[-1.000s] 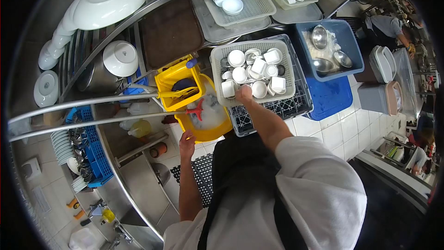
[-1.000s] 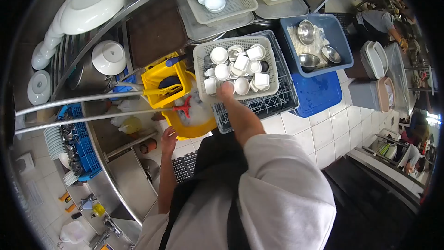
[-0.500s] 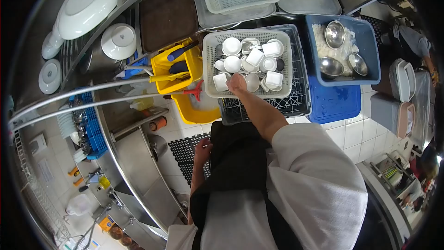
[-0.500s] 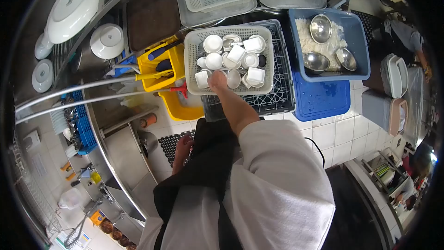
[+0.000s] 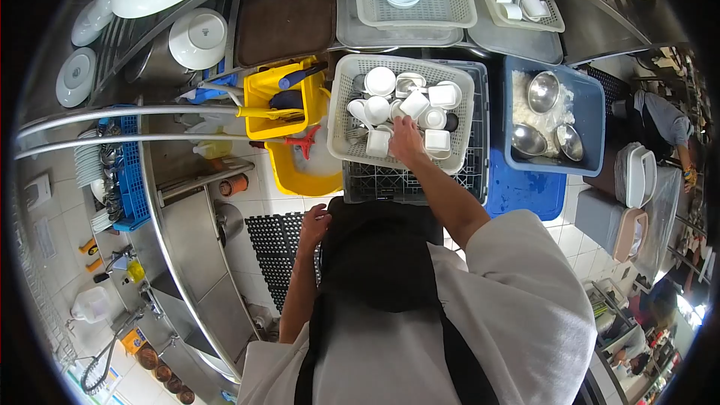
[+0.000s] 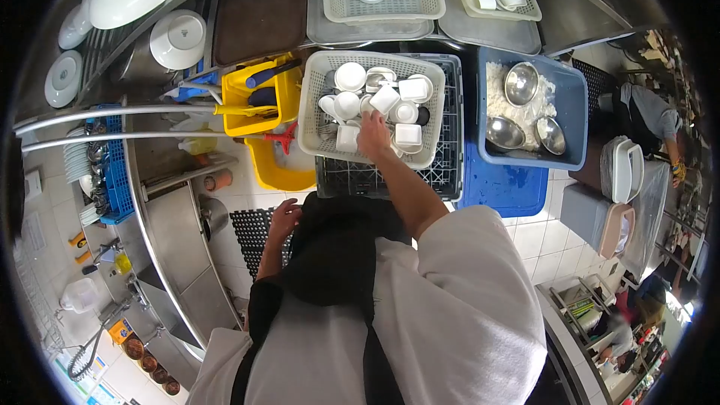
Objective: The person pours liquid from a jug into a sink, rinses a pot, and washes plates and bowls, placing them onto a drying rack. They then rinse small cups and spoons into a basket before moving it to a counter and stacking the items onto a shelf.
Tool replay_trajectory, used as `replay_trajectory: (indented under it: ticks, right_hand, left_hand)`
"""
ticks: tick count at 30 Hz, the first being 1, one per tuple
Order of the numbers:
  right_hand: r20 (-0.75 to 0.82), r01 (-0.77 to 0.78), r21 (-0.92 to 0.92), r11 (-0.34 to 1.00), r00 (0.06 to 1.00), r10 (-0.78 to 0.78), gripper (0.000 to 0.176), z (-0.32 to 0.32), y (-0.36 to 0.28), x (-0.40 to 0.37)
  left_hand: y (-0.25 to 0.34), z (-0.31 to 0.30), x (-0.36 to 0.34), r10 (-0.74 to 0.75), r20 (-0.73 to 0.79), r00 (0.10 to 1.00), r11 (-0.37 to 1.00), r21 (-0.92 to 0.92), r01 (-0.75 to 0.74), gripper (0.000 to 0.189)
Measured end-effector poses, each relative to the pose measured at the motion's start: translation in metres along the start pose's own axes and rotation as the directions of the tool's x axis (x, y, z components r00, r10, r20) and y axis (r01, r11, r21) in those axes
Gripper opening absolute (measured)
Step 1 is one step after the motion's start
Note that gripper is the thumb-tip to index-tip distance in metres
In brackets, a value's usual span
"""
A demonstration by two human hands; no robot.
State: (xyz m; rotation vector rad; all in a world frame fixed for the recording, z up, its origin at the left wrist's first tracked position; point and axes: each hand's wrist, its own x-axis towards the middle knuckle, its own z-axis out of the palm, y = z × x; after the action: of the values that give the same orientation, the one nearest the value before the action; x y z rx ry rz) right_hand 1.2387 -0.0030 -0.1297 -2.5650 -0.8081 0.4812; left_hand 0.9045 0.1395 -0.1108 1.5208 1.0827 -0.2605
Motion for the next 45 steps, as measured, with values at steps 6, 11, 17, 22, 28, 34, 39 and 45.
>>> replay_trajectory:
  ticks: [6,11,17,22,28,34,39,45]
  right_hand:
    - [0.189,-0.053,0.013,0.998,0.981,0.050,0.048,0.012,0.003,0.015]
    - [0.134,0.019,0.070,0.997,0.991,-0.029,0.049,0.019,0.009,-0.002]
    - [0.050,0.151,-0.161,0.975,0.988,-0.145,0.043,-0.007,0.011,-0.049]
    - [-0.092,0.160,-0.111,0.981,0.981,-0.170,0.041,-0.036,0.034,-0.076]
    - [-0.234,0.067,0.009,0.998,0.970,-0.063,0.046,-0.047,0.055,-0.079]
    - [-0.009,0.014,0.202,0.979,1.000,-0.013,0.038,-0.037,0.052,-0.037]
    - [0.006,-0.021,0.214,0.977,1.000,0.021,0.039,0.007,0.049,-0.016]
    - [0.026,-0.181,-0.187,0.965,0.982,0.189,0.035,-0.028,0.002,-0.001]
  left_hand:
    - [0.030,0.021,0.026,0.309,-0.112,0.944,0.938,0.201,-0.283,0.048]
    - [0.112,0.063,0.077,0.600,-0.074,0.797,0.787,0.231,-0.572,0.054]
    - [0.133,0.114,0.167,0.428,0.161,0.889,0.847,0.274,-0.457,0.048]
    - [0.131,0.114,0.171,0.478,0.268,0.836,0.648,0.535,-0.542,0.039]
    - [0.141,0.083,0.174,0.563,0.040,0.826,0.494,0.785,-0.374,0.031]
    - [0.174,0.110,0.181,0.649,0.186,0.738,0.230,0.876,-0.423,0.037]
    - [0.162,0.130,0.182,0.368,0.084,0.926,0.608,0.732,-0.309,0.052]
    - [0.148,0.126,0.169,0.557,0.070,0.828,0.598,0.658,-0.458,0.041]
